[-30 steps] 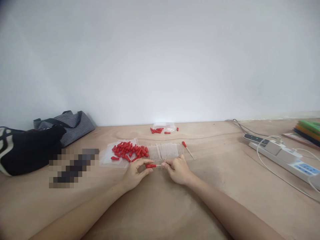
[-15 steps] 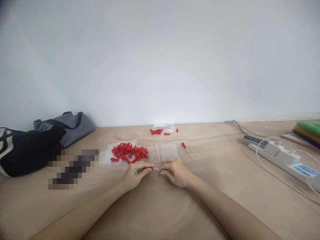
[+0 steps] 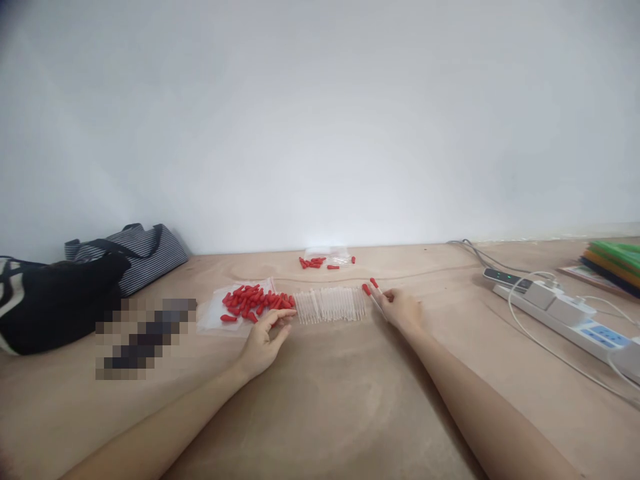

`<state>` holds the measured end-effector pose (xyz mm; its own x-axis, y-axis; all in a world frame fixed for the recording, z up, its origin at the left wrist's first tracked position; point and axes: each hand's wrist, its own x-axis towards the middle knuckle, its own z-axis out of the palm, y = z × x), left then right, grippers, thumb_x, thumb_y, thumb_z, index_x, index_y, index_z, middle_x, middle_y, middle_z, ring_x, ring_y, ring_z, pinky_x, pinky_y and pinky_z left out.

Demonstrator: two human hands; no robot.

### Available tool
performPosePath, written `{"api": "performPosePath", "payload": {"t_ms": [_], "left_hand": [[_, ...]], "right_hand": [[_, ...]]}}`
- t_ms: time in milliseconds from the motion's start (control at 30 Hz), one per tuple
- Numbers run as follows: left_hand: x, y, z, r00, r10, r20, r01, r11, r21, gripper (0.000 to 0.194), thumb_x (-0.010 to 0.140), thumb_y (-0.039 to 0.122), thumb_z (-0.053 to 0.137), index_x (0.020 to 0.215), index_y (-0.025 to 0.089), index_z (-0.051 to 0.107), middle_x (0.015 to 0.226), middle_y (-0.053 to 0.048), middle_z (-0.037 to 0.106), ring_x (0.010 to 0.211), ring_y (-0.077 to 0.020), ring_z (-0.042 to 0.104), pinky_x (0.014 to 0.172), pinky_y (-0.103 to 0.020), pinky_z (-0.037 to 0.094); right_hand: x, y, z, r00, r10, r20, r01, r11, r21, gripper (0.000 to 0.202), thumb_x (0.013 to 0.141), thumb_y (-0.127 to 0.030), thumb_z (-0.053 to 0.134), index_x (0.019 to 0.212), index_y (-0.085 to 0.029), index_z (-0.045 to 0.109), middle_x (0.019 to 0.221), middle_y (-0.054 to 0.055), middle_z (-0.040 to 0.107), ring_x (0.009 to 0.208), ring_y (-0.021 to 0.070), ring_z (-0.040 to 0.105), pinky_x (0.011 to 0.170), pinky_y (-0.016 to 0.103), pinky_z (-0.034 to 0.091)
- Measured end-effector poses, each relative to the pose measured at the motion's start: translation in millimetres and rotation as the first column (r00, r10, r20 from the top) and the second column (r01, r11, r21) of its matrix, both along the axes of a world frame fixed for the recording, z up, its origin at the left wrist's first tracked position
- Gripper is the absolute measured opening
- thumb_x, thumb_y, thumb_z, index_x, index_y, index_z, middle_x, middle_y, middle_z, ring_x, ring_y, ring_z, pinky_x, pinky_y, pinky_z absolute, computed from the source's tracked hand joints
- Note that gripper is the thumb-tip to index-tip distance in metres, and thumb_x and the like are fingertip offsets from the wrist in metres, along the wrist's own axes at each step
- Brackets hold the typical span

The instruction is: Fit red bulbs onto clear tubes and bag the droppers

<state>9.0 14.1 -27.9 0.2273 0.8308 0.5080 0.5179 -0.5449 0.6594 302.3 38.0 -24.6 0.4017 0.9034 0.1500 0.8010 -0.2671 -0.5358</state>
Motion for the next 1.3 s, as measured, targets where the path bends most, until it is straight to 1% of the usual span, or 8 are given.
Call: {"api": "performPosePath", "payload": {"t_ms": [167, 467, 567, 700, 900, 1033, 1200, 1300], "left_hand": [[-0.4, 1.2, -1.2, 0.999, -0.031, -0.023, 0.031, 0.999, 0.014, 0.020, 0.075, 0.015, 0.049, 0.093, 0.017, 0.059, 0.083, -0.004, 0.062, 0.078, -0.0149, 0.058, 0.075, -0.030, 0.045], [0.5, -0.8, 2.9, 0.997, 0.006, -0.083, -0.008, 1.000, -0.028, 0.015, 0.072, 0.022, 0.057, 0.085, 0.018, 0.062, 0.069, -0.001, 0.062, 0.067, -0.0146, 0.057, 0.070, -0.029, 0.044], [1.1, -1.2, 5.7, 0.988, 0.078, -0.130, -0.079, 0.997, -0.005, 0.011, 0.074, 0.025, 0.055, 0.078, 0.019, 0.063, 0.066, 0.000, 0.061, 0.067, -0.0156, 0.056, 0.070, -0.030, 0.042], [0.6, 0.4, 9.5, 0.932, 0.288, -0.218, -0.279, 0.958, 0.075, 0.012, 0.071, 0.030, 0.058, 0.066, 0.019, 0.059, 0.065, -0.001, 0.058, 0.070, -0.0185, 0.053, 0.074, -0.036, 0.036], [-5.7, 6.3, 12.3, 0.840, 0.453, -0.299, -0.431, 0.891, 0.140, 0.008, 0.069, 0.027, 0.062, 0.071, 0.021, 0.058, 0.072, -0.001, 0.056, 0.078, -0.0222, 0.050, 0.076, -0.040, 0.031], [-10.4, 10.8, 10.3, 0.805, 0.476, -0.355, -0.435, 0.879, 0.194, 0.009, 0.071, 0.028, 0.060, 0.077, 0.022, 0.062, 0.078, -0.003, 0.057, 0.084, -0.0247, 0.049, 0.077, -0.042, 0.029], [-11.5, 15.4, 7.3, 0.771, 0.471, -0.428, -0.355, 0.877, 0.325, 0.018, 0.074, 0.029, 0.057, 0.090, 0.023, 0.064, 0.088, -0.006, 0.057, 0.087, -0.0256, 0.047, 0.078, -0.043, 0.028], [-9.4, 19.0, 6.5, 0.754, 0.457, -0.472, -0.293, 0.877, 0.381, 0.024, 0.077, 0.027, 0.053, 0.099, 0.025, 0.063, 0.094, -0.008, 0.057, 0.090, -0.0258, 0.046, 0.079, -0.043, 0.027]], "right_hand": [[0.5, 2.0, -4.1, 0.999, 0.004, 0.038, 0.002, 0.990, -0.141, 0.037, 0.076, -0.051, 0.042, 0.085, -0.027, 0.068, 0.077, 0.005, 0.068, 0.081, 0.0250, 0.061, 0.077, 0.037, 0.038], [-1.7, 0.0, -3.2, 0.998, 0.034, 0.044, -0.026, 0.986, -0.165, 0.030, 0.075, -0.046, 0.043, 0.082, -0.028, 0.067, 0.077, 0.003, 0.067, 0.084, 0.0240, 0.060, 0.082, 0.039, 0.036], [-4.6, -1.1, -1.1, 0.998, 0.014, 0.055, -0.008, 0.995, -0.099, 0.030, 0.075, -0.045, 0.044, 0.083, -0.027, 0.066, 0.081, 0.003, 0.067, 0.085, 0.0242, 0.060, 0.083, 0.041, 0.034], [-17.8, -0.6, 1.2, 0.994, 0.070, 0.082, -0.070, 0.998, 0.002, 0.026, 0.072, -0.044, 0.047, 0.077, -0.027, 0.066, 0.084, 0.002, 0.067, 0.085, 0.0235, 0.059, 0.086, 0.045, 0.030], [-31.1, 7.2, -0.4, 0.983, 0.125, 0.133, -0.121, 0.992, -0.039, 0.027, 0.071, -0.044, 0.049, 0.070, -0.024, 0.067, 0.079, 0.007, 0.066, 0.083, 0.0267, 0.058, 0.084, 0.049, 0.029], [-29.2, 15.4, -1.7, 0.979, 0.142, 0.146, -0.126, 0.985, -0.115, 0.027, 0.072, -0.040, 0.047, 0.065, -0.022, 0.066, 0.075, 0.008, 0.066, 0.081, 0.0273, 0.059, 0.085, 0.051, 0.029], [-30.8, 21.1, -1.1, 0.983, 0.115, 0.144, -0.096, 0.987, -0.132, 0.037, 0.075, -0.046, 0.042, 0.066, -0.018, 0.065, 0.092, 0.013, 0.064, 0.081, 0.0288, 0.060, 0.081, 0.050, 0.033], [-32.9, 16.9, 3.4, 0.987, 0.118, 0.112, -0.105, 0.988, -0.115, 0.043, 0.077, -0.047, 0.037, 0.059, -0.018, 0.062, 0.081, 0.012, 0.065, 0.077, 0.0277, 0.060, 0.081, 0.048, 0.034]]}}
